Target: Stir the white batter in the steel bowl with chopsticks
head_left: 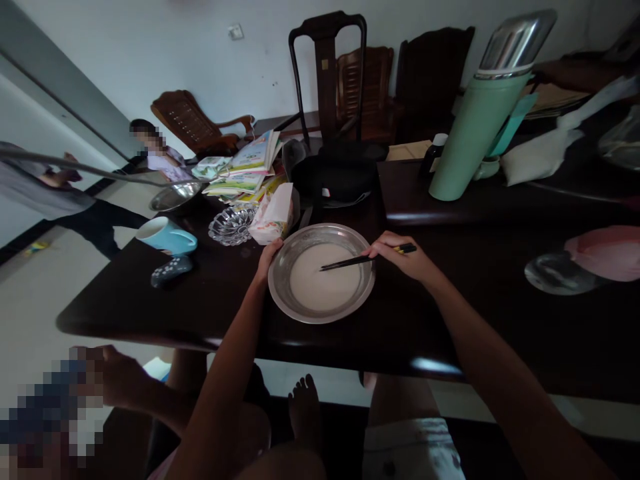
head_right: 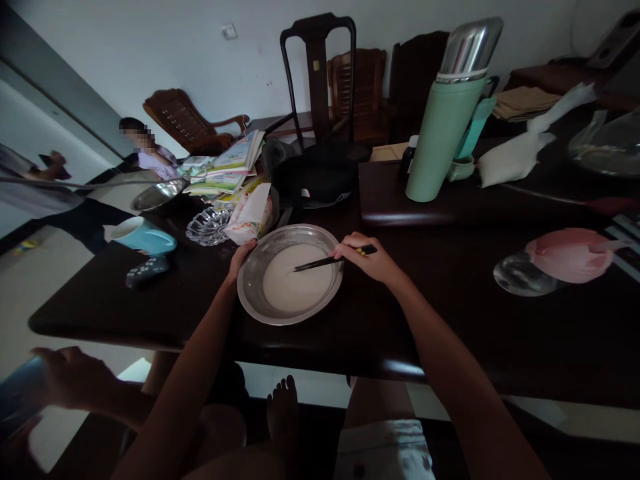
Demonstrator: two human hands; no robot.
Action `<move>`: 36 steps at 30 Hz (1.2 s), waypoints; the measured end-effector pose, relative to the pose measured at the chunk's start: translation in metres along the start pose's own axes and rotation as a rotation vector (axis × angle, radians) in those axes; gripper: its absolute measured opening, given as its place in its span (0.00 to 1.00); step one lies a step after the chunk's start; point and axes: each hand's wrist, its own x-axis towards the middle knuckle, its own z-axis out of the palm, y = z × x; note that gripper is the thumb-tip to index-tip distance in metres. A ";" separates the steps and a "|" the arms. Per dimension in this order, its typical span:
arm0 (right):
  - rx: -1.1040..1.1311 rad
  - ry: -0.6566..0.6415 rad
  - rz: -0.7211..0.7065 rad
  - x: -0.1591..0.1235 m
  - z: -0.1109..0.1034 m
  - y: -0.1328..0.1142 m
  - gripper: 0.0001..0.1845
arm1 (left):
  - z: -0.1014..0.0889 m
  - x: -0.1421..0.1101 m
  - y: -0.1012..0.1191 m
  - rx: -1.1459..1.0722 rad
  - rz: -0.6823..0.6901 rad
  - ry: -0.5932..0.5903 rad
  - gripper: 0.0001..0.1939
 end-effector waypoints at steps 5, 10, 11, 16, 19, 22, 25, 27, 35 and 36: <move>0.128 0.000 0.058 -0.001 -0.003 -0.001 0.24 | 0.000 0.000 -0.001 -0.031 -0.025 -0.023 0.19; -0.022 -0.023 -0.018 0.000 -0.001 0.000 0.19 | -0.001 0.002 -0.002 -0.044 -0.036 -0.017 0.18; -0.013 0.022 -0.011 0.000 -0.002 0.001 0.19 | -0.001 0.002 -0.003 -0.046 -0.035 -0.014 0.18; 0.132 0.012 0.051 -0.001 -0.003 -0.001 0.24 | -0.001 0.001 -0.001 -0.052 -0.031 -0.005 0.17; 0.031 -0.074 -0.003 0.000 0.001 -0.001 0.21 | 0.000 -0.001 0.001 -0.052 -0.033 -0.006 0.17; -0.017 0.013 -0.011 0.001 -0.002 0.001 0.20 | 0.001 -0.001 0.001 -0.052 -0.035 -0.013 0.17; 0.087 0.089 0.048 0.000 -0.005 0.001 0.23 | 0.000 0.000 0.000 -0.054 -0.036 -0.020 0.18; 0.119 0.030 0.064 0.000 -0.004 0.000 0.24 | -0.001 0.001 -0.001 -0.056 -0.036 -0.021 0.18; 0.029 0.083 0.032 0.000 -0.006 0.003 0.20 | -0.001 0.001 -0.003 -0.067 -0.030 -0.007 0.16; 0.067 0.090 0.052 0.000 -0.007 0.003 0.22 | -0.001 0.001 -0.003 -0.067 -0.029 -0.006 0.16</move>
